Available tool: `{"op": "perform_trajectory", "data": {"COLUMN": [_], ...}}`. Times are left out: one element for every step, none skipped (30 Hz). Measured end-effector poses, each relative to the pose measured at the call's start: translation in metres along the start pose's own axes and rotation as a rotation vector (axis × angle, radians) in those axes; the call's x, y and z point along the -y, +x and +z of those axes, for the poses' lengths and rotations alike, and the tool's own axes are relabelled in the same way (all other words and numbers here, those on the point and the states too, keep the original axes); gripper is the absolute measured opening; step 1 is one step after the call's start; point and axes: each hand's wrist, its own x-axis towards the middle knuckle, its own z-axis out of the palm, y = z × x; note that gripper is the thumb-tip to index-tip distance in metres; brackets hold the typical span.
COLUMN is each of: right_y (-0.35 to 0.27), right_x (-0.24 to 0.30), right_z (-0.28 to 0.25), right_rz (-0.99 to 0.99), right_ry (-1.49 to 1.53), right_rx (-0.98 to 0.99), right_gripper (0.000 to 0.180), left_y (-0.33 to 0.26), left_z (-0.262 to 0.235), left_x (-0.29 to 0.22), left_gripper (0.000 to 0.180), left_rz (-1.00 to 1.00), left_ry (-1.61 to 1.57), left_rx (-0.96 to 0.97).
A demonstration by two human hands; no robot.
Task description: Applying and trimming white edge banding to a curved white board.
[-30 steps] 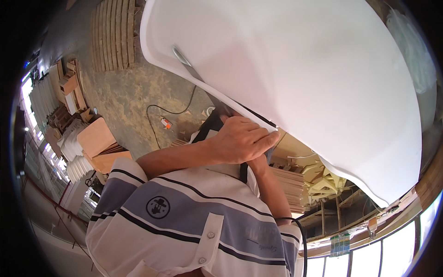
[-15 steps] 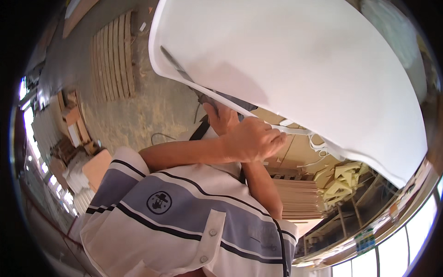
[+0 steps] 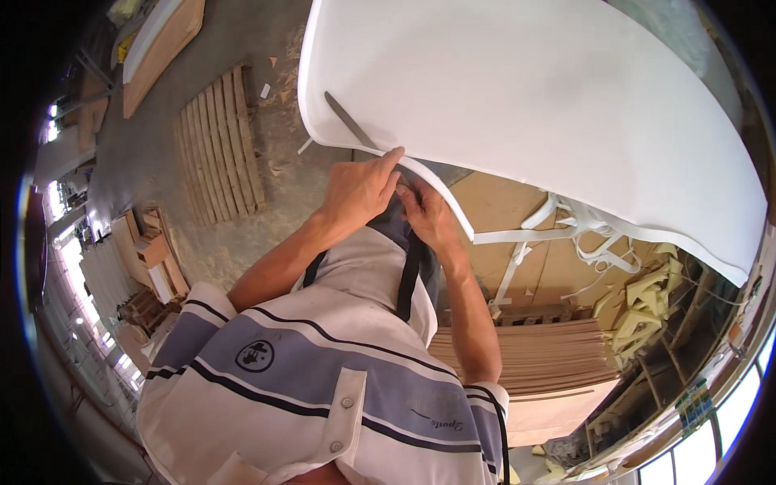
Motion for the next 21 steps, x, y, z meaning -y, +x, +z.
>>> {"op": "perform_trajectory", "data": {"right_y": [-0.001,-0.001,0.0,-0.001,-0.002,-0.003,-0.002,-0.002,-0.006,-0.012,-0.021,-0.03,-0.04,-0.05,-0.055,-0.06,-0.063,-0.064,-0.062,-0.058,-0.052], "right_x": [0.0,-0.002,-0.001,0.001,0.001,-0.002,-0.004,-0.006,-0.005,0.001,0.003,-0.005,-0.008,-0.011,-0.014,-0.017,-0.02,-0.021,-0.02,-0.018,-0.016], "right_z": [0.0,0.002,0.004,0.005,0.006,0.007,0.009,0.011,0.011,0.008,0.007,0.004,0.001,-0.002,-0.003,-0.005,-0.005,-0.004,-0.001,0.004,0.011], "right_rz": [0.037,0.036,0.044,0.014,-0.015,0.0,-0.003,-0.005,0.009,0.047,0.089,0.113,0.127,0.161,0.194,0.211,0.202,0.19,0.198,0.211,0.221], "right_ry": [-0.02,0.002,0.006,0.015,0.023,0.025,-0.018,-0.063,-0.061,-0.067,-0.072,-0.051,-0.046,-0.027,-0.009,-0.008,0.004,0.017,0.022,0.016,0.01], "right_rx": [-0.004,-0.025,-0.025,-0.022,-0.02,-0.02,-0.04,-0.061,-0.064,-0.055,-0.043,-0.053,-0.052,-0.057,-0.062,-0.061,-0.054,-0.046,-0.047,-0.062,-0.078], "right_gripper": [0.029,0.028,0.028,0.026,0.025,0.025,0.023,0.021,0.021,0.021,0.022,0.021,0.021,0.02,0.019,0.019,0.018,0.017,0.017,0.013,0.011], "left_y": [0.0,0.001,0.002,0.002,0.003,0.004,0.008,0.008,0.006,0.006,0.005,0.006,0.006,0.005,0.006,0.008,0.008,0.007,0.006,0.006,0.005], "left_z": [0.002,0.003,0.004,0.006,0.007,0.007,0.006,0.006,0.006,0.005,0.004,0.003,0.004,0.005,0.003,-0.001,-0.002,0.001,0.0,-0.002,-0.003], "left_x": [0.005,0.009,0.014,0.016,0.017,0.019,0.021,0.022,0.021,0.023,0.023,0.023,0.022,0.022,0.023,0.022,0.022,0.024,0.024,0.022,0.021], "left_gripper": [0.025,0.025,0.022,0.018,0.018,0.014,0.011,0.011,0.012,0.013,0.013,0.014,0.016,0.019,0.019,0.02,0.021,0.028,0.028,0.032,0.035], "left_rz": [-0.001,-0.001,0.015,0.03,0.027,0.086,0.148,0.148,0.175,0.2,0.195,0.207,0.222,0.241,0.233,0.252,0.271,0.285,0.284,0.313,0.344], "left_ry": [0.042,0.041,0.042,0.039,0.032,0.01,-0.011,-0.019,-0.053,-0.082,-0.088,-0.13,-0.172,-0.178,-0.181,-0.194,-0.206,-0.23,-0.233,-0.252,-0.268], "left_rx": [0.018,0.026,0.036,0.048,0.06,0.011,-0.039,-0.027,-0.047,-0.071,-0.062,-0.084,-0.103,-0.1,-0.087,-0.078,-0.071,-0.078,-0.069,-0.047,-0.026]}}
